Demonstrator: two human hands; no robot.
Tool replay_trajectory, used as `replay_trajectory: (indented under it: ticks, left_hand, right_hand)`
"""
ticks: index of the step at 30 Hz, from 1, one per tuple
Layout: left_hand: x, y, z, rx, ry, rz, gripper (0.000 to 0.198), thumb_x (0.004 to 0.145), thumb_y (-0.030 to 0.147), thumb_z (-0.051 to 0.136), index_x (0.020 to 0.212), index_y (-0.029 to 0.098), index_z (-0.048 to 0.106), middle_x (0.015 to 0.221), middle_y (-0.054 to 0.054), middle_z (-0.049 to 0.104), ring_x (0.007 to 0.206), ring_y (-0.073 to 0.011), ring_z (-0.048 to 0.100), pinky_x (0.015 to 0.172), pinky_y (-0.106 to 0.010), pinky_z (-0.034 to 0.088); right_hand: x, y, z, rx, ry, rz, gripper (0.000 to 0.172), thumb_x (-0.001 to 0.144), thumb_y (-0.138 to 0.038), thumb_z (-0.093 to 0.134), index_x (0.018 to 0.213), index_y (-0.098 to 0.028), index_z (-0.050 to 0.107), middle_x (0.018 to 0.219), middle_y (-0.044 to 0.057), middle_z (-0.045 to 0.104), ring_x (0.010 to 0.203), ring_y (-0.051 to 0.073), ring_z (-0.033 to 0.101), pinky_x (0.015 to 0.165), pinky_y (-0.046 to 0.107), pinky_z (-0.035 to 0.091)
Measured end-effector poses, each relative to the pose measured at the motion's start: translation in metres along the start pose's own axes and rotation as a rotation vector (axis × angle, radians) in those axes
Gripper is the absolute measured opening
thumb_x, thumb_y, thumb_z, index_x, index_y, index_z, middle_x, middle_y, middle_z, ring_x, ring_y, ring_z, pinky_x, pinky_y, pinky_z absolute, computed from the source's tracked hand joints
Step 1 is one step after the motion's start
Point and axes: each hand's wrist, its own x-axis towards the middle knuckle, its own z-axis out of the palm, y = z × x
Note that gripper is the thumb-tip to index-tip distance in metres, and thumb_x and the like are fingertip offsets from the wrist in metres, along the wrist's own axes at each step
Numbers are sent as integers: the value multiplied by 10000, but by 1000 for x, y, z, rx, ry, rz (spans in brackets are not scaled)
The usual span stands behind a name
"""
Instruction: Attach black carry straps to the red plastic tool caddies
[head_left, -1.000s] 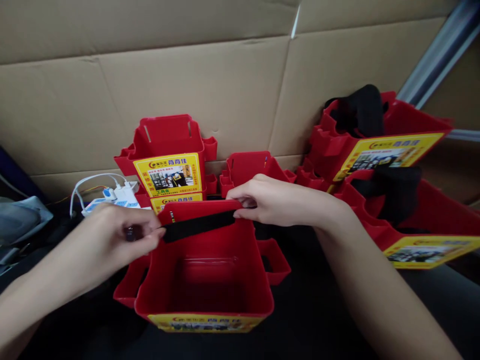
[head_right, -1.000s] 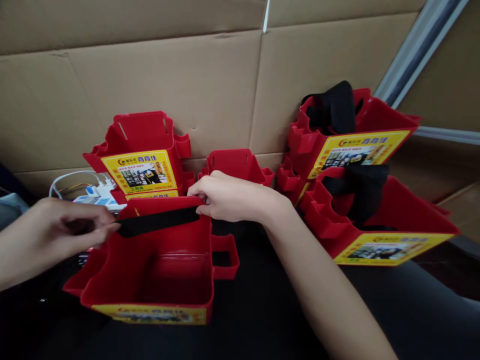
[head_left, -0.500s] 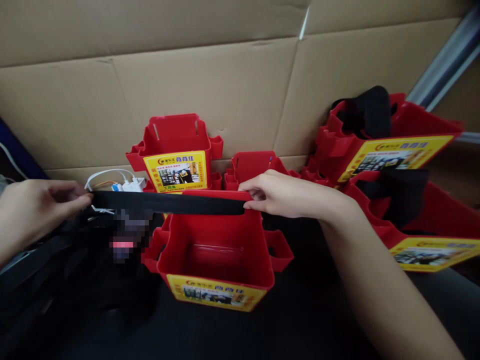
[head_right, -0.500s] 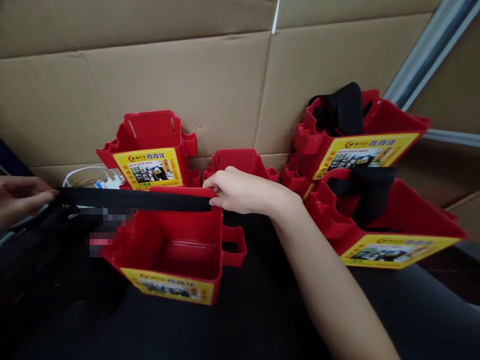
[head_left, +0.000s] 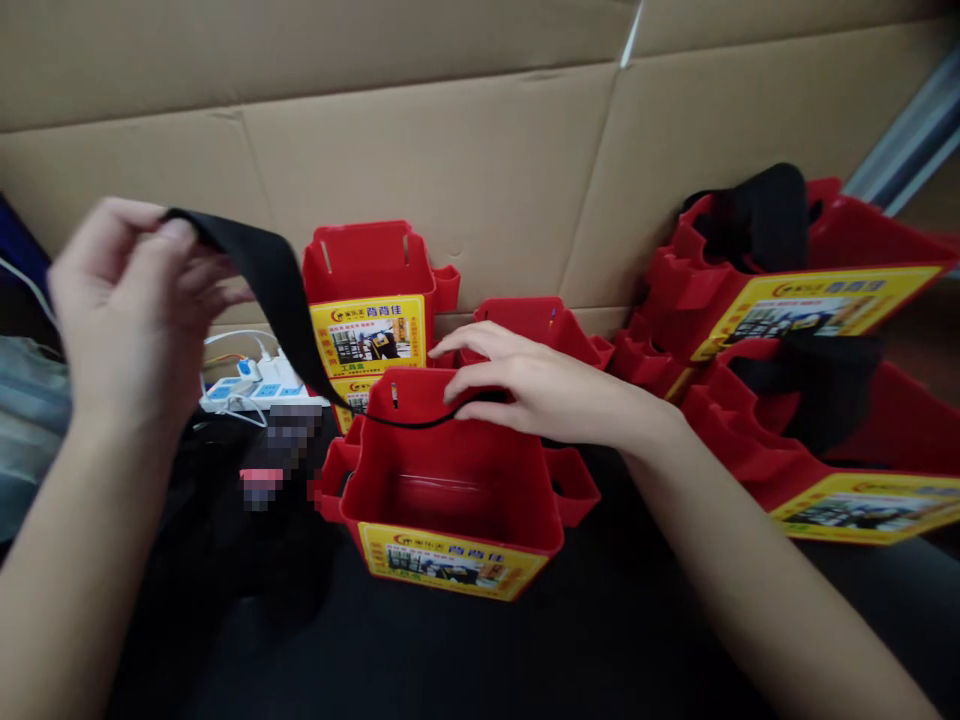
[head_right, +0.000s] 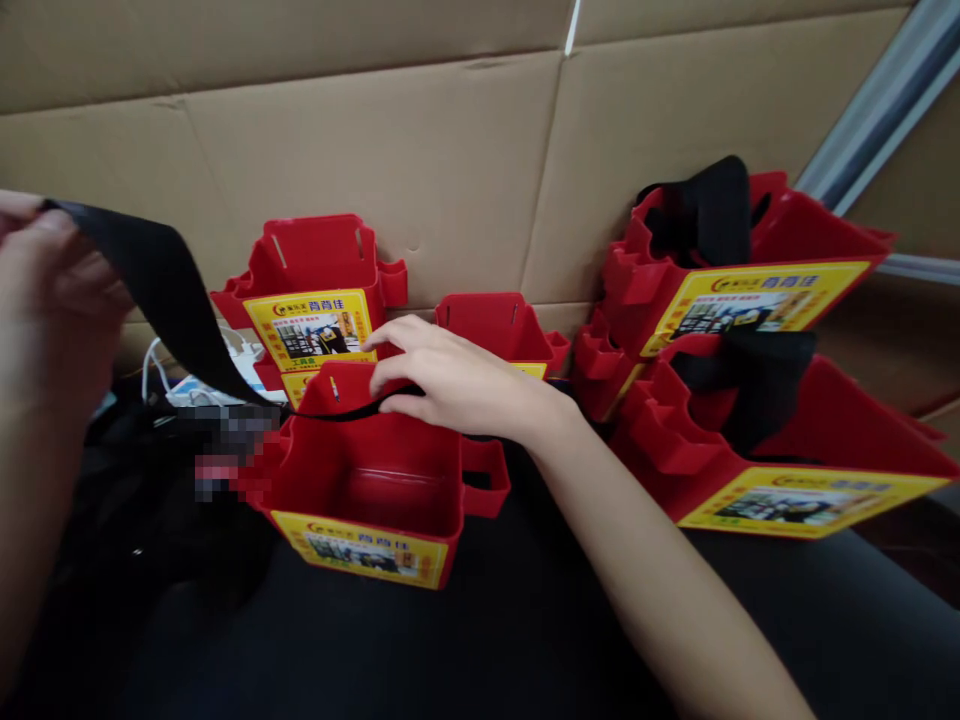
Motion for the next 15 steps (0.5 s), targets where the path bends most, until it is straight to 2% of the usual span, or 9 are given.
replay_trajectory:
  ticks: [1,4,5,7,8,9,12,13,15]
  left_hand:
    - [-4,5,13,-20,-26,-17,137,848,268,399,964,231,463,675,47,461,571,-56,439,575,-215,413]
    - [-13,18,37,206,-304,-53,182,760,285,581,892,161,565,787,-18,594,657,-115,552,576,-256,447]
    - [-17,23,41,333,-344,-18,211,753,283,593,915,149,581,862,-47,619,713,-144,575,612,-280,458]
    - [-26,34,48,483,-310,109,214,782,274,559,948,145,599,943,-68,631,786,-169,588,695,-309,462]
    - [-32,40,52,491,-325,164,202,803,273,531,949,156,608,945,-61,638,803,-168,593,722,-306,461]
    - [-38,44,56,467,-404,200,200,815,278,515,953,173,615,938,-47,648,811,-165,600,731,-295,464]
    - [-53,50,68,409,-767,210,215,809,294,533,988,222,628,908,-14,680,795,-171,626,688,-273,476]
    - [-55,49,71,410,-839,196,201,808,284,536,970,229,642,884,-8,690,770,-171,632,666,-269,475]
    - [-51,44,69,389,-888,170,155,808,259,542,879,235,678,808,10,701,703,-154,633,630,-249,470]
  right_hand:
    - [1,-2,1,-18,17,-3,169,847,-261,506,863,-180,654,1163,83,506,1104,189,435,935,316,352]
    - [2,-5,-1,10,12,-22,181,864,-247,481,844,-168,642,956,65,575,903,155,513,828,293,398]
    - [2,-6,-2,27,-1,-23,177,868,-238,473,857,-166,635,916,52,592,858,144,525,805,286,400]
    - [2,-7,-4,35,-26,-2,178,875,-230,461,875,-159,625,869,35,617,803,134,538,771,277,399]
    - [2,-8,-4,23,-35,21,181,877,-233,459,877,-156,623,854,32,626,787,134,542,754,275,397]
    - [3,-9,-4,5,-44,50,183,876,-238,460,876,-156,624,836,29,632,769,136,543,733,274,394]
    - [3,-11,-2,-42,-80,122,175,866,-255,480,863,-178,636,781,15,643,719,140,534,676,268,377]
    - [3,-11,-1,-51,-91,133,167,860,-262,490,865,-190,640,775,9,645,707,138,527,665,265,369]
    - [2,-9,-1,-59,-116,136,160,853,-285,505,873,-208,645,759,2,644,679,131,508,646,258,354]
